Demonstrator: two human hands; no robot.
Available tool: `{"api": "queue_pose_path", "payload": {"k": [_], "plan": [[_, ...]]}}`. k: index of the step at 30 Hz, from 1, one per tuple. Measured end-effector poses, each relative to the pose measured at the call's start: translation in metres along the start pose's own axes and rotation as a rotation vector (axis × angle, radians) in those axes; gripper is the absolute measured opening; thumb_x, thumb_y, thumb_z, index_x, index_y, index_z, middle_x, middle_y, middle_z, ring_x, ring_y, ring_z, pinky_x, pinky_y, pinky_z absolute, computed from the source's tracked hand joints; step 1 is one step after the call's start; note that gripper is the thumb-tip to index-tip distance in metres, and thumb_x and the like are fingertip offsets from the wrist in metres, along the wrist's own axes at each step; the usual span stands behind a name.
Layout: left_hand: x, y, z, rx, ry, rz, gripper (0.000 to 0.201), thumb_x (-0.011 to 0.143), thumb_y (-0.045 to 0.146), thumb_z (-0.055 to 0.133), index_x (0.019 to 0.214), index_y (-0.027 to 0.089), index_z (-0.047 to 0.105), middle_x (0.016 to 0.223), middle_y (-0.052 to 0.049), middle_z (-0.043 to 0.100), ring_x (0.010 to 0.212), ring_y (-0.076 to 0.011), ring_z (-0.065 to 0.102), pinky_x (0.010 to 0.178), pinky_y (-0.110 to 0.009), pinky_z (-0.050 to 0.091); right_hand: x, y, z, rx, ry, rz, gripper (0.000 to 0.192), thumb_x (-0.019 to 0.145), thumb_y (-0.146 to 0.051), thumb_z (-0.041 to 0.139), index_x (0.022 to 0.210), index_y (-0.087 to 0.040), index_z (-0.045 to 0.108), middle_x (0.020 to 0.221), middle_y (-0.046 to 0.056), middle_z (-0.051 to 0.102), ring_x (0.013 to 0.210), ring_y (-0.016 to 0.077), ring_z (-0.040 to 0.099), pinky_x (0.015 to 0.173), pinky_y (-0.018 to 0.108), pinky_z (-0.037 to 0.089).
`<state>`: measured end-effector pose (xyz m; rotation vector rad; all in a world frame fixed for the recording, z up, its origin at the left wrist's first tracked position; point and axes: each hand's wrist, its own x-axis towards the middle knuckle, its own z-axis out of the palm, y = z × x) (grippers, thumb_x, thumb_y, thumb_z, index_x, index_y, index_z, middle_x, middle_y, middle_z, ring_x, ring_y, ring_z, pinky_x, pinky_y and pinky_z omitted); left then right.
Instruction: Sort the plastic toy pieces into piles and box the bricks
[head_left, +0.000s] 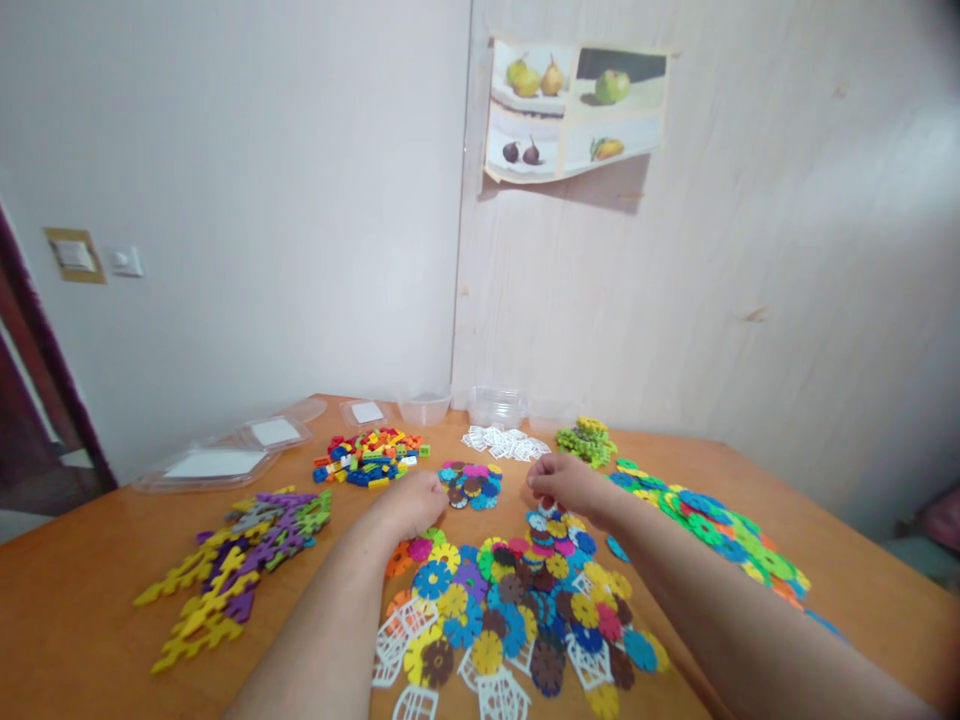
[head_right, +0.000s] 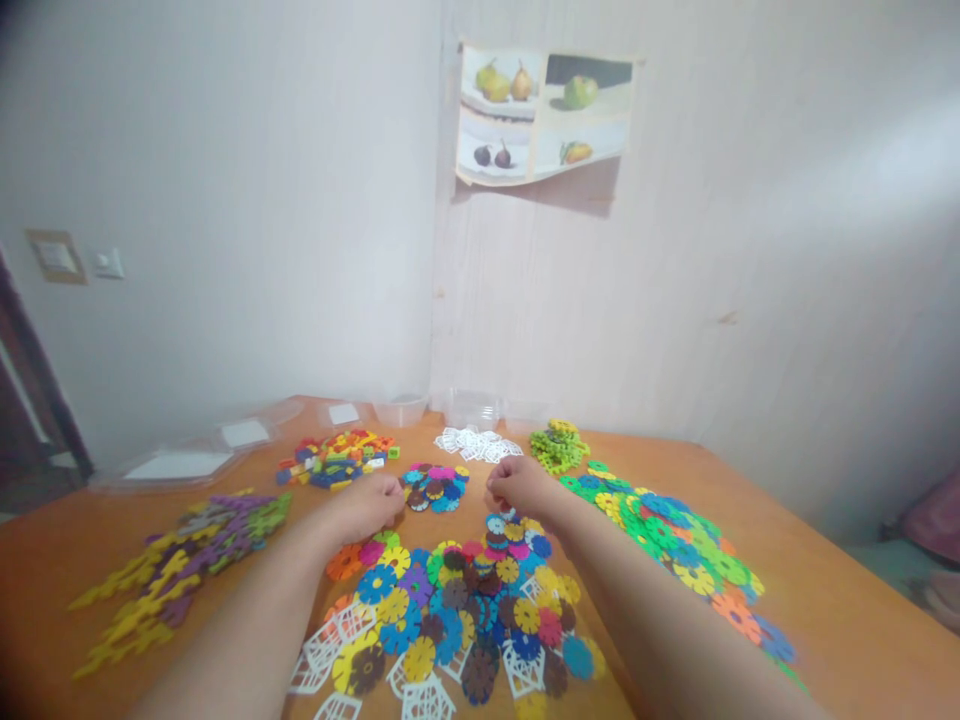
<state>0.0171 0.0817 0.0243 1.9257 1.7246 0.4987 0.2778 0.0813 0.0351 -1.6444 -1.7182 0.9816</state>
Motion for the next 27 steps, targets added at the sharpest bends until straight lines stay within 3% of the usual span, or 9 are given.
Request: {"api": "queue_pose_path", "payload": {"k": [6, 11, 20, 24, 27], "plan": [[0.004, -0.002, 0.003, -0.018, -0.017, -0.011, 0.013, 0.067, 0.015, 0.054, 0.058, 0.019, 0.047, 0.051, 0.004, 0.044, 0.047, -0.0104, 0.039, 0.046, -0.023, 0.024, -0.026, 0.025, -0.038, -0.275, 0.001, 0.004, 0.018, 0.069, -0.021, 0.075, 0.067, -0.018, 0.057, 0.055, -0.005, 0.055, 0.054, 0.01, 0.05, 0.051, 0.021, 0.033], [0.003, -0.002, 0.001, -0.004, -0.007, -0.001, 0.014, 0.066, 0.014, 0.057, 0.058, 0.019, 0.047, 0.052, 0.004, 0.045, 0.047, -0.0102, 0.039, 0.045, -0.022, 0.023, -0.044, 0.042, -0.049, -0.557, -0.068, 0.001, 0.021, 0.07, -0.031, 0.077, 0.073, -0.018, 0.061, 0.069, -0.001, 0.063, 0.067, 0.0141, 0.055, 0.057, 0.022, 0.035], [0.002, -0.003, 0.002, -0.029, -0.009, -0.01, 0.012, 0.071, 0.017, 0.054, 0.061, 0.019, 0.048, 0.054, 0.004, 0.047, 0.047, -0.0103, 0.041, 0.045, -0.022, 0.025, -0.045, 0.04, -0.047, -0.462, -0.068, -0.045, 0.017, 0.075, -0.025, 0.069, 0.068, -0.018, 0.055, 0.061, -0.004, 0.056, 0.059, 0.0115, 0.05, 0.053, 0.022, 0.033], [0.002, -0.003, 0.002, -0.014, -0.007, 0.007, 0.012, 0.072, 0.018, 0.053, 0.061, 0.018, 0.049, 0.054, 0.003, 0.049, 0.049, -0.0107, 0.042, 0.047, -0.022, 0.026, -0.037, 0.027, -0.04, -0.293, -0.138, -0.005, 0.014, 0.08, -0.026, 0.064, 0.072, -0.018, 0.057, 0.063, -0.002, 0.062, 0.053, 0.0113, 0.056, 0.05, 0.021, 0.041], [0.002, -0.003, 0.002, -0.022, -0.01, 0.012, 0.013, 0.073, 0.018, 0.053, 0.061, 0.018, 0.05, 0.055, 0.002, 0.051, 0.05, -0.011, 0.043, 0.047, -0.022, 0.026, -0.029, 0.014, -0.031, -0.302, -0.203, -0.015, 0.014, 0.08, -0.023, 0.064, 0.069, -0.017, 0.059, 0.062, 0.0, 0.065, 0.052, 0.0117, 0.059, 0.049, 0.021, 0.043]]}}
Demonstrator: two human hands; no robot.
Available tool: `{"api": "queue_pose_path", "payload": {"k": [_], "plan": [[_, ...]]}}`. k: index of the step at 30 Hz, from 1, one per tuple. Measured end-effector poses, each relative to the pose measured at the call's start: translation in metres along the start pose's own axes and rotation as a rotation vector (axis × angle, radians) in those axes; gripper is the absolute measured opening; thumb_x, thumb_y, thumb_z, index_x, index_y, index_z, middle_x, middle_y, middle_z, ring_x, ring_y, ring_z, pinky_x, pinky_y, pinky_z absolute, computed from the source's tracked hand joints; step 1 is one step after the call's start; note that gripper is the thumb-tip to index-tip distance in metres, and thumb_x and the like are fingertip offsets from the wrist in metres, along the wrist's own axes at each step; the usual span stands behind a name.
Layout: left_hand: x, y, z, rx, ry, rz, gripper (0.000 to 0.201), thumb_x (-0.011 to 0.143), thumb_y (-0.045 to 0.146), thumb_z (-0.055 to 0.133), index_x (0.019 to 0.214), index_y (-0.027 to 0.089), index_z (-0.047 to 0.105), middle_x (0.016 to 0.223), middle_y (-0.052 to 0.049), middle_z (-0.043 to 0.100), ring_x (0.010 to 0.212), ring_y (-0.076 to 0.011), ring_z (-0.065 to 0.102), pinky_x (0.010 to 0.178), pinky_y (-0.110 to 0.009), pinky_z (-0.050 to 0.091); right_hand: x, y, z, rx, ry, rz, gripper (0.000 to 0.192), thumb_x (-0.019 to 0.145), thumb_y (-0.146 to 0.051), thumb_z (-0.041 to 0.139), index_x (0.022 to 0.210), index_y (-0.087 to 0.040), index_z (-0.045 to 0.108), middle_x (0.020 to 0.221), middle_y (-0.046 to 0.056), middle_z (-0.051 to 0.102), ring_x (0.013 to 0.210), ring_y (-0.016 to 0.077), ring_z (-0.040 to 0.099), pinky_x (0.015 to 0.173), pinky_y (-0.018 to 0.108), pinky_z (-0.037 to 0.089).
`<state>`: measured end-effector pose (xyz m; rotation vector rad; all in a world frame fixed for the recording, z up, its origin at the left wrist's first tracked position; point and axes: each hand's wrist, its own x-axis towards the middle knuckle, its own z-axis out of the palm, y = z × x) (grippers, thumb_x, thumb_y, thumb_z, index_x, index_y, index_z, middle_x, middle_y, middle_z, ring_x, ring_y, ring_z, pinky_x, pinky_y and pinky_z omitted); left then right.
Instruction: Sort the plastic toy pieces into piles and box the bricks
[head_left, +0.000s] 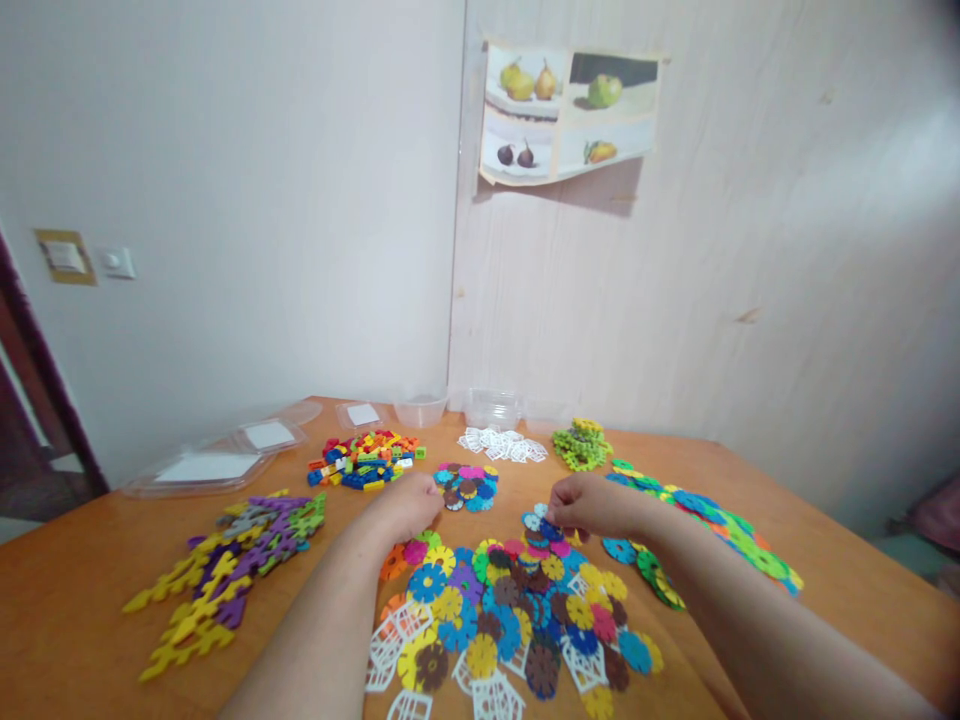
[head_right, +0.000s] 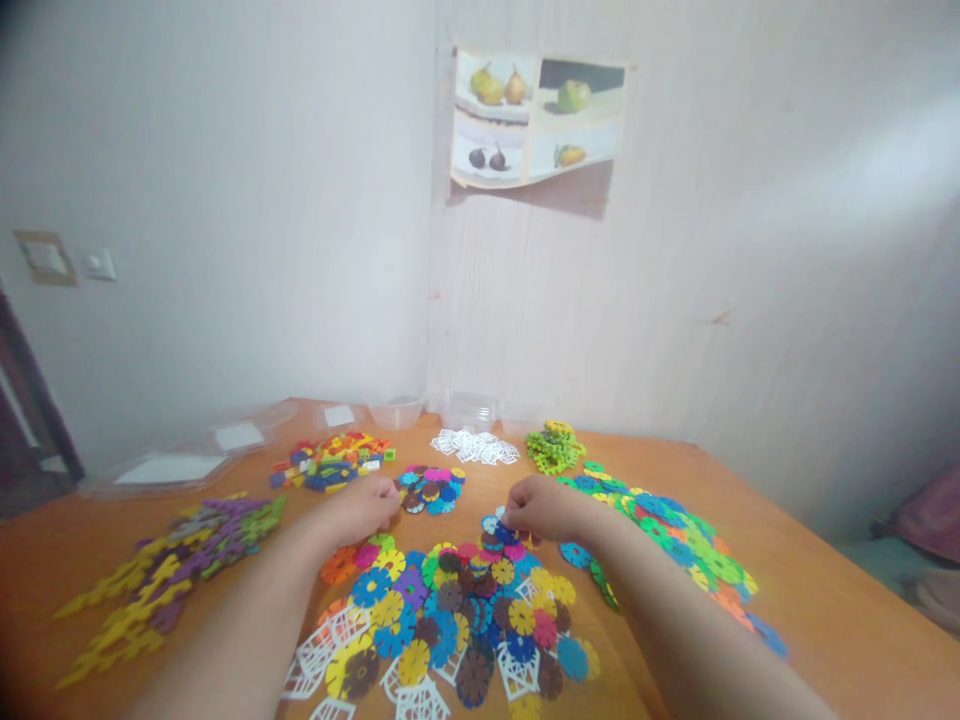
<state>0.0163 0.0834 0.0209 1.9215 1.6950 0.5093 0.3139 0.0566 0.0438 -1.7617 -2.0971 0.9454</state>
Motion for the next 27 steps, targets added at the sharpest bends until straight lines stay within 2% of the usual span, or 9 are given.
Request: {"api": "queue_pose_path", "payload": {"k": [5, 11, 14, 17, 22, 27], "plan": [[0.001, 0.0, 0.0, 0.007, -0.001, -0.009, 0.014, 0.073, 0.019, 0.052, 0.059, 0.018, 0.049, 0.055, 0.002, 0.051, 0.049, -0.0108, 0.042, 0.046, -0.023, 0.025, 0.017, -0.019, 0.004, -0.064, 0.054, -0.002, 0.017, 0.078, -0.021, 0.067, 0.064, -0.017, 0.058, 0.055, -0.001, 0.061, 0.049, 0.0106, 0.056, 0.046, 0.02, 0.039], [0.005, 0.0, 0.0, 0.043, -0.014, 0.006, 0.016, 0.073, 0.02, 0.053, 0.057, 0.018, 0.05, 0.056, 0.001, 0.054, 0.05, -0.0112, 0.045, 0.048, -0.023, 0.028, 0.042, -0.042, 0.017, 0.203, 0.159, -0.032, 0.022, 0.083, -0.024, 0.061, 0.064, -0.016, 0.057, 0.055, -0.002, 0.059, 0.044, 0.0067, 0.049, 0.042, 0.017, 0.034], [0.004, 0.0, 0.0, 0.055, -0.004, 0.008, 0.016, 0.072, 0.019, 0.052, 0.056, 0.018, 0.05, 0.054, 0.001, 0.052, 0.048, -0.0111, 0.044, 0.047, -0.023, 0.027, 0.053, -0.048, 0.024, 0.226, 0.213, -0.01, 0.023, 0.088, -0.025, 0.055, 0.067, -0.017, 0.056, 0.059, -0.001, 0.061, 0.046, 0.0063, 0.05, 0.042, 0.017, 0.033], [0.002, 0.002, 0.0, 0.073, 0.001, 0.019, 0.014, 0.072, 0.019, 0.053, 0.058, 0.019, 0.051, 0.053, 0.002, 0.052, 0.048, -0.0114, 0.043, 0.047, -0.024, 0.026, 0.054, -0.044, 0.024, 0.196, 0.208, -0.004, 0.021, 0.085, -0.028, 0.061, 0.068, -0.017, 0.057, 0.059, -0.001, 0.061, 0.047, 0.0067, 0.051, 0.043, 0.017, 0.034], [0.0, 0.004, -0.001, 0.083, 0.018, 0.024, 0.017, 0.071, 0.019, 0.054, 0.055, 0.019, 0.049, 0.05, 0.003, 0.046, 0.048, -0.0109, 0.039, 0.047, -0.024, 0.024, 0.038, -0.022, 0.015, 0.097, 0.127, -0.024, 0.019, 0.074, -0.027, 0.074, 0.067, -0.016, 0.06, 0.056, -0.003, 0.06, 0.049, 0.0079, 0.051, 0.046, 0.018, 0.035], [-0.002, 0.006, -0.002, 0.045, 0.016, 0.019, 0.017, 0.068, 0.014, 0.057, 0.055, 0.019, 0.048, 0.052, 0.004, 0.046, 0.049, -0.0106, 0.04, 0.047, -0.023, 0.023, 0.027, -0.003, 0.016, -0.117, 0.089, -0.029, 0.024, 0.068, -0.035, 0.079, 0.075, -0.018, 0.063, 0.066, -0.001, 0.065, 0.061, 0.0118, 0.057, 0.05, 0.019, 0.037]]}}
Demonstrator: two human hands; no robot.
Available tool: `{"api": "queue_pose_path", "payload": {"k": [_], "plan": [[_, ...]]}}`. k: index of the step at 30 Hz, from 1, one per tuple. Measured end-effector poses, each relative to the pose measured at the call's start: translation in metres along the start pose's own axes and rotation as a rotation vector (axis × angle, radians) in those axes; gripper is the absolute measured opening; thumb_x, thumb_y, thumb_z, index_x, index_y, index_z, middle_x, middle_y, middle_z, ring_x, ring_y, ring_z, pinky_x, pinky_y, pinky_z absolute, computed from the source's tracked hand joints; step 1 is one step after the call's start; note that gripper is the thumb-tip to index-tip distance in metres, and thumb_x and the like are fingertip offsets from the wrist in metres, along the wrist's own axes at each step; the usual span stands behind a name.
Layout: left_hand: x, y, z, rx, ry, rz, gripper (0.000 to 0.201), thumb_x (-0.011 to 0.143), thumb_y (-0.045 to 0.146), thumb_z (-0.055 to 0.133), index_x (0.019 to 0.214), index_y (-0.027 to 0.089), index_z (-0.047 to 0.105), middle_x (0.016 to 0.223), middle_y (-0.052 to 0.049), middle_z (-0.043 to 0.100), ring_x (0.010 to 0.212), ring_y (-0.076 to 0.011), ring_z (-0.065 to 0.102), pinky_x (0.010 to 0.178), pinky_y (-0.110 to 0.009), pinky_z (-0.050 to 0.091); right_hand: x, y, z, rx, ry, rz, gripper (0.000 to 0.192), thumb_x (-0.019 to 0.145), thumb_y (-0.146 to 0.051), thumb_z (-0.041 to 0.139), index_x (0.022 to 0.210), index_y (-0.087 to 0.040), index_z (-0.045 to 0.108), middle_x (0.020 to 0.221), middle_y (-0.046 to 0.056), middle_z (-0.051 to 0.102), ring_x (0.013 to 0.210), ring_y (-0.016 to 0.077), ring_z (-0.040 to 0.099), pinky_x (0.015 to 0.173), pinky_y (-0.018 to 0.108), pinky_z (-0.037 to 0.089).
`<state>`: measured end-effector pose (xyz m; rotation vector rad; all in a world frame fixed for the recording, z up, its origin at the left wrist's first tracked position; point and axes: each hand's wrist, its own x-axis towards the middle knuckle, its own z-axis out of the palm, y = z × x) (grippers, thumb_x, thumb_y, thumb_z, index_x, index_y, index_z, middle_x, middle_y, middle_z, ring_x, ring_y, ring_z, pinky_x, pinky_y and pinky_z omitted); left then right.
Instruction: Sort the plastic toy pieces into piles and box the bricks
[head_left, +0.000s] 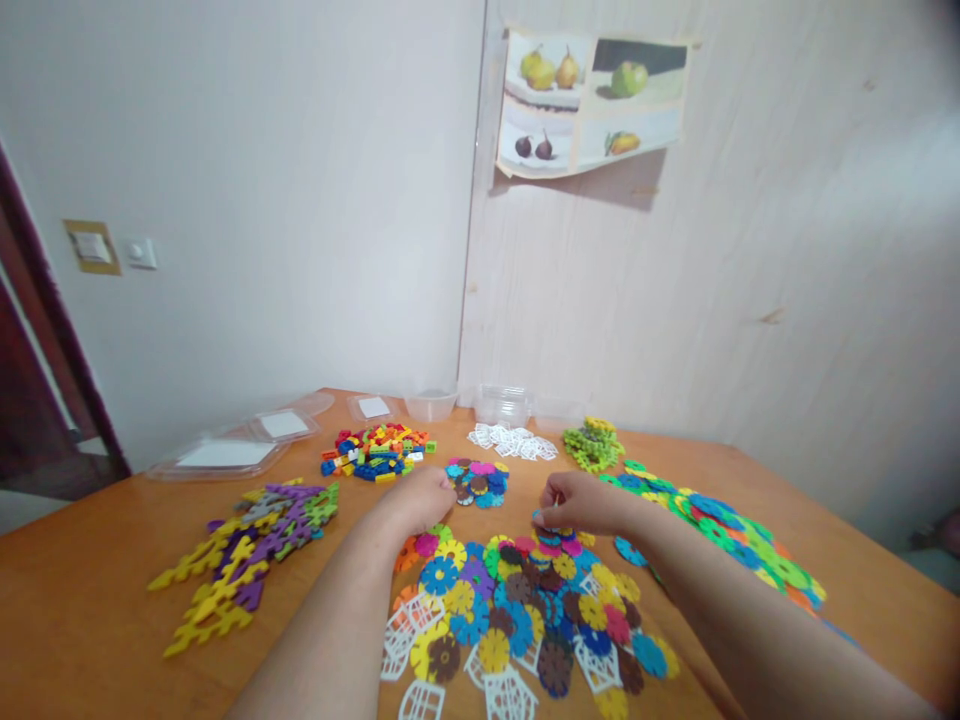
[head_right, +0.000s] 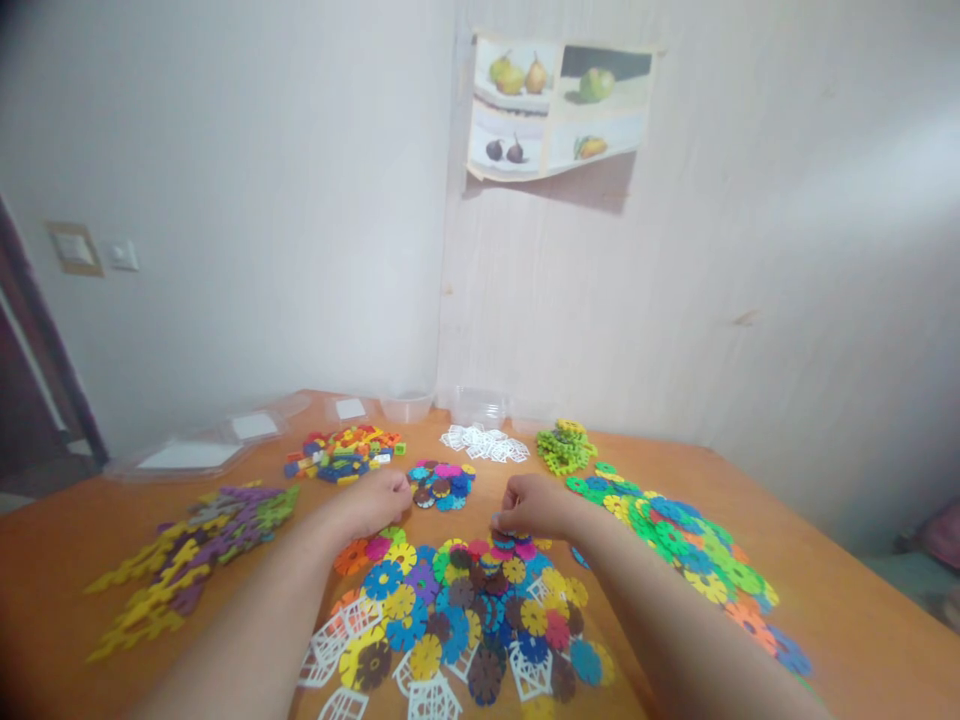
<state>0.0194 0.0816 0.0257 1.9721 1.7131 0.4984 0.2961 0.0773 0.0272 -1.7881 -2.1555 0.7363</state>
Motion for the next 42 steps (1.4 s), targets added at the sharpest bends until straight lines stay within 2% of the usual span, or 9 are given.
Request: {"api": "queue_pose_path", "payload": {"k": [5, 8, 14, 20, 23, 27, 31, 37, 42], "plan": [[0.0, -0.001, 0.001, -0.003, -0.003, 0.002, 0.015, 0.067, 0.012, 0.056, 0.056, 0.019, 0.047, 0.054, 0.004, 0.047, 0.05, -0.0106, 0.041, 0.047, -0.023, 0.022, 0.0, 0.005, 0.007, 0.082, 0.005, 0.003, 0.02, 0.064, -0.025, 0.078, 0.069, -0.019, 0.06, 0.06, -0.003, 0.062, 0.057, 0.0116, 0.055, 0.05, 0.019, 0.037], [0.0, -0.001, 0.001, -0.009, -0.005, -0.007, 0.015, 0.067, 0.012, 0.056, 0.056, 0.018, 0.048, 0.055, 0.004, 0.049, 0.051, -0.0103, 0.042, 0.047, -0.022, 0.023, 0.002, 0.001, 0.005, 0.14, 0.037, 0.009, 0.017, 0.067, -0.021, 0.074, 0.066, -0.018, 0.058, 0.057, -0.004, 0.059, 0.054, 0.01, 0.053, 0.049, 0.019, 0.036], [-0.001, 0.0, 0.001, -0.026, -0.015, -0.009, 0.015, 0.069, 0.015, 0.052, 0.056, 0.019, 0.046, 0.054, 0.003, 0.048, 0.048, -0.0101, 0.039, 0.047, -0.023, 0.023, 0.019, -0.027, 0.008, 0.318, 0.09, 0.029, 0.016, 0.079, -0.022, 0.062, 0.065, -0.018, 0.054, 0.049, -0.004, 0.054, 0.045, 0.0085, 0.05, 0.044, 0.018, 0.038], [0.0, -0.002, 0.001, -0.011, -0.012, 0.004, 0.013, 0.07, 0.017, 0.052, 0.058, 0.019, 0.047, 0.055, 0.002, 0.049, 0.048, -0.0101, 0.04, 0.046, -0.023, 0.022, 0.036, -0.053, 0.015, 0.447, 0.109, 0.012, 0.01, 0.079, -0.022, 0.063, 0.074, -0.018, 0.056, 0.051, -0.003, 0.058, 0.048, 0.0094, 0.056, 0.051, 0.018, 0.047], [0.002, -0.004, 0.002, 0.01, -0.017, -0.003, 0.014, 0.071, 0.019, 0.053, 0.058, 0.019, 0.048, 0.055, 0.003, 0.05, 0.048, -0.0106, 0.04, 0.045, -0.024, 0.023, 0.036, -0.044, 0.011, 0.405, 0.166, 0.035, 0.004, 0.079, -0.017, 0.06, 0.076, -0.018, 0.058, 0.053, -0.003, 0.058, 0.049, 0.0094, 0.057, 0.05, 0.018, 0.044], [0.003, -0.003, 0.002, 0.011, -0.01, -0.008, 0.013, 0.069, 0.017, 0.055, 0.058, 0.019, 0.048, 0.055, 0.003, 0.05, 0.05, -0.0108, 0.042, 0.046, -0.023, 0.023, 0.029, -0.019, -0.001, 0.255, 0.187, 0.064, 0.01, 0.074, -0.015, 0.064, 0.068, -0.017, 0.057, 0.052, -0.004, 0.055, 0.05, 0.0091, 0.053, 0.048, 0.018, 0.036], [0.0, -0.001, 0.002, 0.02, -0.004, -0.002, 0.013, 0.066, 0.015, 0.057, 0.057, 0.019, 0.048, 0.054, 0.003, 0.05, 0.052, -0.0113, 0.043, 0.047, -0.023, 0.023, 0.017, 0.001, -0.012, 0.133, 0.099, 0.051, 0.015, 0.066, -0.015, 0.073, 0.063, -0.016, 0.058, 0.053, -0.005, 0.054, 0.053, 0.0093, 0.05, 0.05, 0.019, 0.033], [0.0, -0.001, 0.001, -0.012, -0.012, -0.018, 0.015, 0.069, 0.016, 0.055, 0.057, 0.019, 0.047, 0.052, 0.003, 0.045, 0.049, -0.0109, 0.04, 0.046, -0.024, 0.022, -0.003, 0.018, -0.017, 0.083, -0.096, -0.024, 0.022, 0.064, -0.027, 0.08, 0.075, -0.017, 0.063, 0.067, -0.004, 0.061, 0.063, 0.0101, 0.053, 0.054, 0.019, 0.036], [0.001, -0.002, 0.001, -0.01, -0.022, -0.022, 0.015, 0.072, 0.019, 0.054, 0.058, 0.019, 0.047, 0.053, 0.003, 0.046, 0.049, -0.011, 0.04, 0.046, -0.024, 0.022, -0.005, 0.023, -0.015, 0.11, -0.076, 0.009, 0.028, 0.06, -0.024, 0.082, 0.073, -0.018, 0.057, 0.064, -0.005, 0.058, 0.061, 0.0094, 0.05, 0.054, 0.018, 0.035]]}}
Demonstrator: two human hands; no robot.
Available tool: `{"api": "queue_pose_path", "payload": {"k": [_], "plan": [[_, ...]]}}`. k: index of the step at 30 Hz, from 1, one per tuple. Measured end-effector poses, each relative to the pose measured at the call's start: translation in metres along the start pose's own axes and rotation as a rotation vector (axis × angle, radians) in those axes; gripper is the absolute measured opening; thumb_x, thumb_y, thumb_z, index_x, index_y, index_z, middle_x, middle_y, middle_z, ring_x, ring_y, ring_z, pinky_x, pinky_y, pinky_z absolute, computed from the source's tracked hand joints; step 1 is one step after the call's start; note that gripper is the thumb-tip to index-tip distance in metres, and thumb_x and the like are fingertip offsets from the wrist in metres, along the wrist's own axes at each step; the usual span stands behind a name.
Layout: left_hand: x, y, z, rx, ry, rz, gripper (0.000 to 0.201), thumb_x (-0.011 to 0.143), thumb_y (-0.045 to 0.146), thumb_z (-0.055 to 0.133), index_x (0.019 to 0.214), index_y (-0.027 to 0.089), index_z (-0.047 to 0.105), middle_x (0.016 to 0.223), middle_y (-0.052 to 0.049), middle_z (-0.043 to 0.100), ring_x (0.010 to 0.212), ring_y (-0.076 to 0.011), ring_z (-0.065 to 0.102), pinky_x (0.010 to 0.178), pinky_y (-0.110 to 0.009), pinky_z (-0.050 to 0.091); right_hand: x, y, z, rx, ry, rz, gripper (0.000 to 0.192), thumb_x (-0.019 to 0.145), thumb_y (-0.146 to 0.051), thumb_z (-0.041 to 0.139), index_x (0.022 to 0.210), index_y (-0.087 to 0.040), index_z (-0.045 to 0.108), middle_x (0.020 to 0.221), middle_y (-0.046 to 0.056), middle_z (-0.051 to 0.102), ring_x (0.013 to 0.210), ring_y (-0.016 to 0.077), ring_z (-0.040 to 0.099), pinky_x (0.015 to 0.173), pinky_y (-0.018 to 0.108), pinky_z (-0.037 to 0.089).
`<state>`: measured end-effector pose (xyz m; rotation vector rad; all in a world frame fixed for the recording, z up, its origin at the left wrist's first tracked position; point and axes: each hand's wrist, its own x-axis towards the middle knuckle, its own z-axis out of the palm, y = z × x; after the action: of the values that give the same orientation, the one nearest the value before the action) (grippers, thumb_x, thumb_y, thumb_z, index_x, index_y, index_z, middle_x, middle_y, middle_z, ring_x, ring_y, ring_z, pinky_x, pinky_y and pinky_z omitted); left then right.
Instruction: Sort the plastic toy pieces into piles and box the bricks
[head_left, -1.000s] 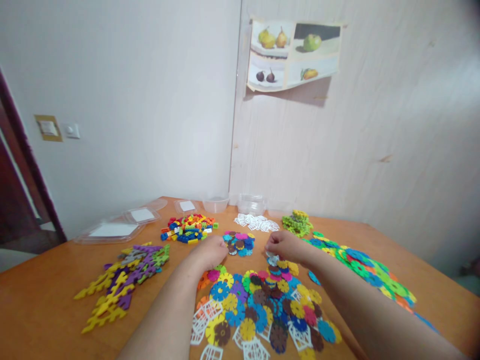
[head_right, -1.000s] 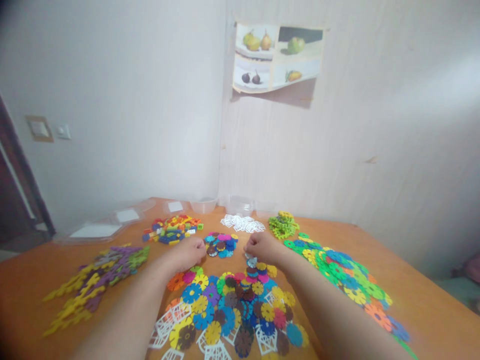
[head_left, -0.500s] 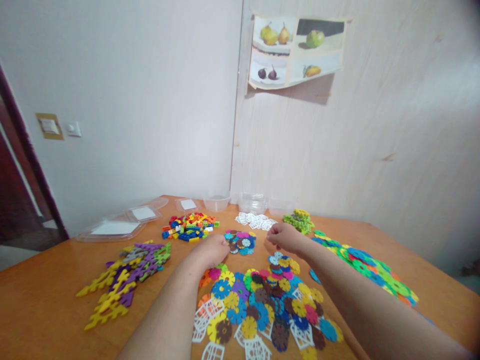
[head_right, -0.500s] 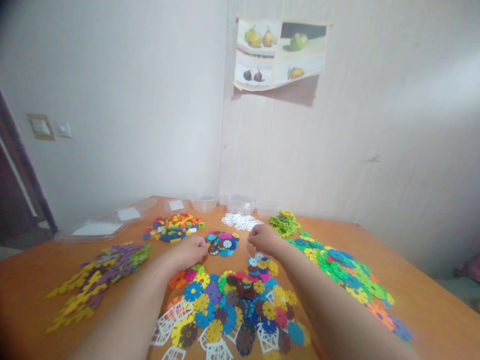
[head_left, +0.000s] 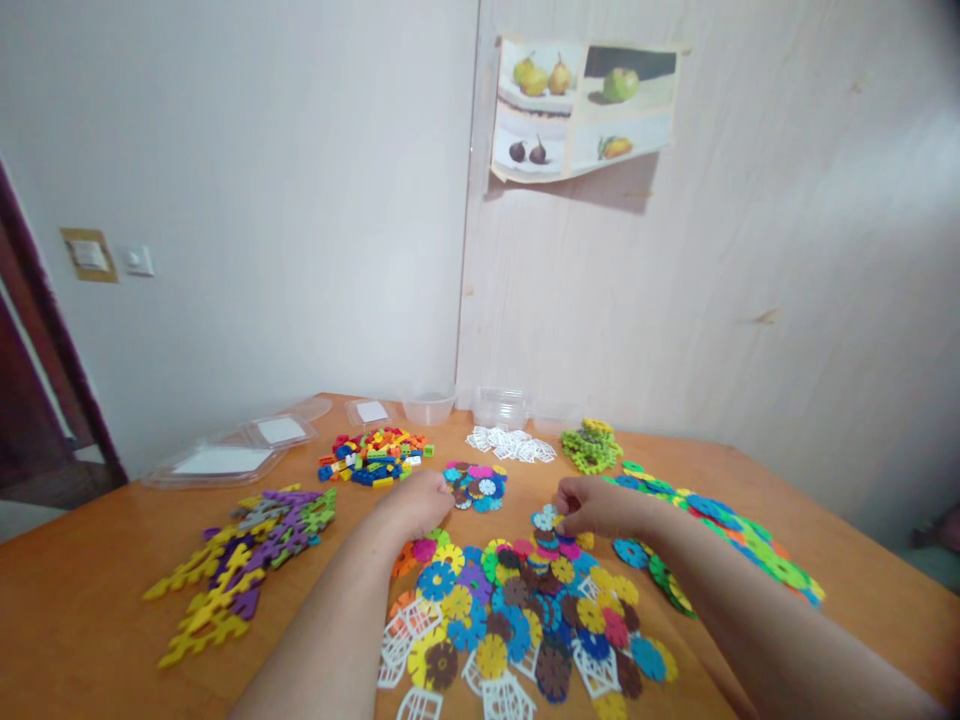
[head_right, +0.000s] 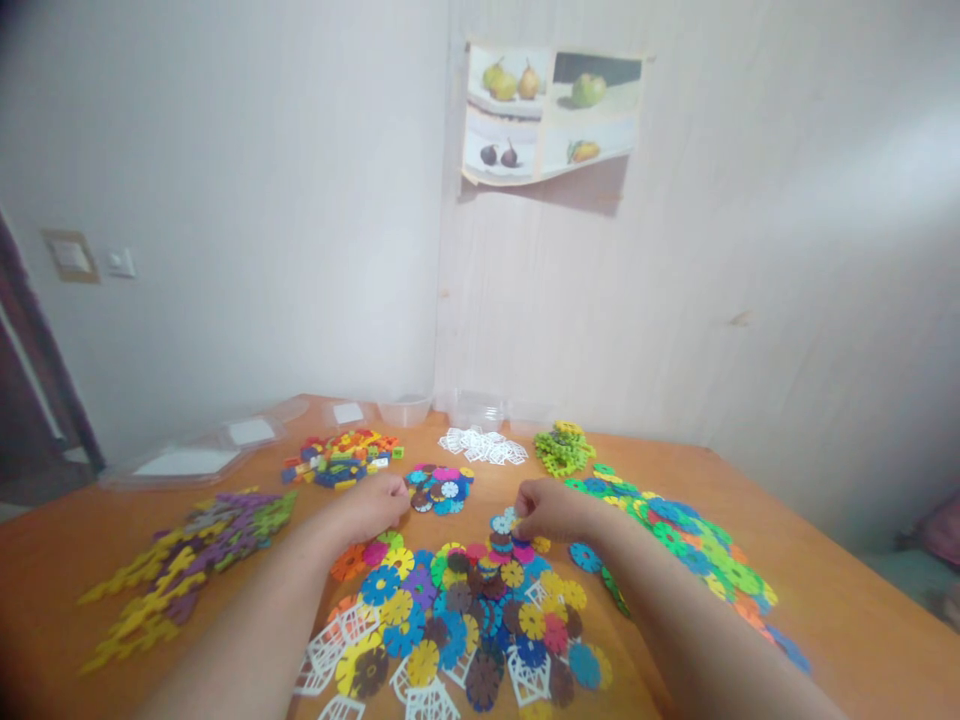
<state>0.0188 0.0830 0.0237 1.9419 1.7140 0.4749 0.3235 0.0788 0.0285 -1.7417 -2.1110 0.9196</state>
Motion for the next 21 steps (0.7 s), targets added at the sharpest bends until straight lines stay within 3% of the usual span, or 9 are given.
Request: {"api": "queue_pose_path", "payload": {"k": [7, 13, 17, 21], "plan": [[-0.001, 0.0, -0.001, -0.015, 0.0, -0.002, 0.014, 0.07, 0.017, 0.053, 0.058, 0.019, 0.046, 0.056, 0.002, 0.048, 0.052, -0.0111, 0.043, 0.048, -0.023, 0.025, 0.008, -0.021, 0.005, 0.262, 0.031, 0.002, 0.014, 0.071, -0.02, 0.067, 0.071, -0.019, 0.053, 0.05, -0.006, 0.054, 0.048, 0.0089, 0.051, 0.046, 0.018, 0.036], [0.0, 0.0, -0.001, -0.022, -0.016, 0.01, 0.014, 0.07, 0.018, 0.054, 0.058, 0.019, 0.047, 0.055, 0.003, 0.049, 0.05, -0.0107, 0.041, 0.047, -0.023, 0.025, 0.032, -0.056, 0.031, 0.497, 0.123, 0.036, 0.013, 0.075, -0.014, 0.06, 0.072, -0.02, 0.049, 0.051, -0.005, 0.056, 0.047, 0.0098, 0.056, 0.048, 0.018, 0.045], [-0.002, 0.0, -0.001, -0.036, -0.014, -0.001, 0.013, 0.072, 0.02, 0.055, 0.06, 0.019, 0.05, 0.054, 0.003, 0.05, 0.048, -0.0106, 0.041, 0.046, -0.023, 0.024, 0.049, -0.069, 0.045, 0.547, 0.194, 0.049, 0.015, 0.076, -0.012, 0.059, 0.079, -0.021, 0.048, 0.054, -0.006, 0.056, 0.052, 0.0106, 0.061, 0.056, 0.02, 0.052], [-0.002, 0.0, -0.001, -0.024, -0.012, 0.002, 0.014, 0.072, 0.019, 0.054, 0.059, 0.019, 0.049, 0.054, 0.003, 0.048, 0.047, -0.01, 0.039, 0.046, -0.024, 0.021, 0.05, -0.06, 0.039, 0.465, 0.251, 0.064, 0.014, 0.075, -0.012, 0.06, 0.08, -0.02, 0.05, 0.056, -0.005, 0.056, 0.052, 0.0104, 0.058, 0.048, 0.018, 0.045]]}}
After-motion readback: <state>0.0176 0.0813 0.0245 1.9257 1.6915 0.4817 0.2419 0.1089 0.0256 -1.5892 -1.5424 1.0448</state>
